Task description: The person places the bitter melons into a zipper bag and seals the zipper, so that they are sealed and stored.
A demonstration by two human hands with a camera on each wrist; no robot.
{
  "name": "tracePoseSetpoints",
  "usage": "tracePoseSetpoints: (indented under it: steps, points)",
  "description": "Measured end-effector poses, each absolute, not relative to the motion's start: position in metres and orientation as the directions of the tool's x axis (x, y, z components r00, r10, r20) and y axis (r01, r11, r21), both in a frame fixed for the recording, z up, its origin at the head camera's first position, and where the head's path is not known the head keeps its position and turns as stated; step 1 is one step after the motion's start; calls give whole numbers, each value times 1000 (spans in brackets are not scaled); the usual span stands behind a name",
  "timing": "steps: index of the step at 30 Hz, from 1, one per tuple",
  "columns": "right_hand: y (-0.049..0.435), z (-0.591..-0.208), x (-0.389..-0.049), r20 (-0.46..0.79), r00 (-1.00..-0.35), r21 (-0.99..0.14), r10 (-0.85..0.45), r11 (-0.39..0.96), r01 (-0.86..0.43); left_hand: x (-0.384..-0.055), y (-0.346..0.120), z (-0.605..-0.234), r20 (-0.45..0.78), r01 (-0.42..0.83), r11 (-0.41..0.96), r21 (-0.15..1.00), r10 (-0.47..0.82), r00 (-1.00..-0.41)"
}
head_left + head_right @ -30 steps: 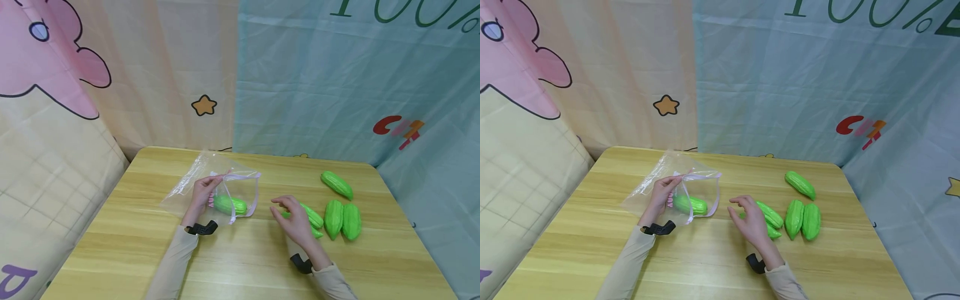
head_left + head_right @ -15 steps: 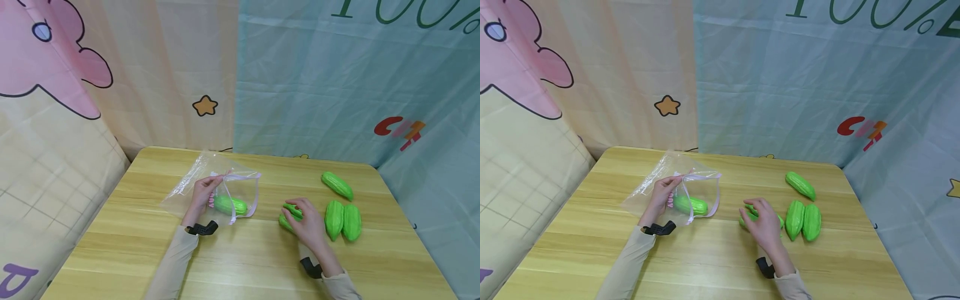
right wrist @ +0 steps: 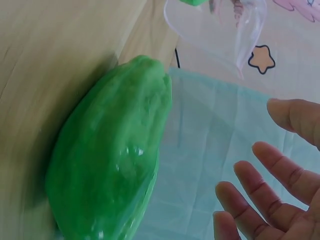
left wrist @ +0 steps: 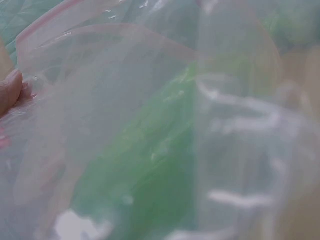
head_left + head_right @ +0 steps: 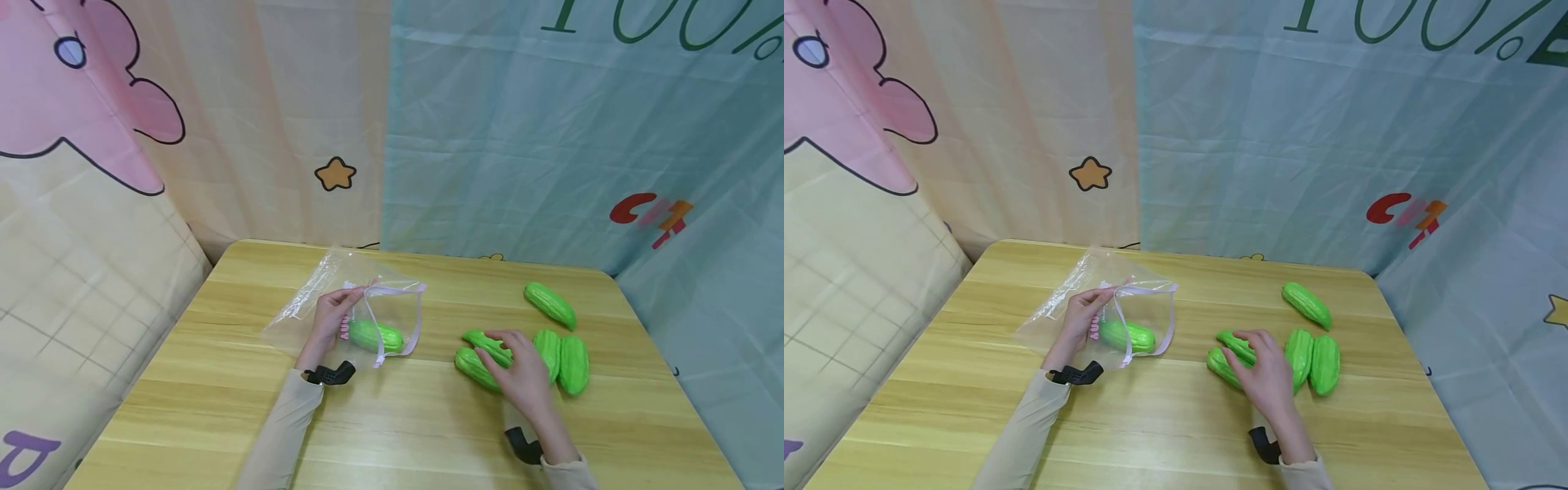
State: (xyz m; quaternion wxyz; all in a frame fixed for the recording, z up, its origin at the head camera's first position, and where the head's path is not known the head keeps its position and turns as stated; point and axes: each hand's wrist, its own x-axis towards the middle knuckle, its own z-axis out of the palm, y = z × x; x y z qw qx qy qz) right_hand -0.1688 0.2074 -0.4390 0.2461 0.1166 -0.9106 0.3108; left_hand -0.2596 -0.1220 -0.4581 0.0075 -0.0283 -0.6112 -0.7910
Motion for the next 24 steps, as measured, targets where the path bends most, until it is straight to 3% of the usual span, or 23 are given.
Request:
tracePoseSetpoints:
  steps: [12,24]
  points:
    - [224,-437,-161,434,-899,-481,-51,831,-280,-260,-122,-458,42,31,-271,962,32,-999]
    - [230,-443,-159,352,-932,-437,-84,866,-242,-274,-123,-483,76,79,-256,964,-20,-997]
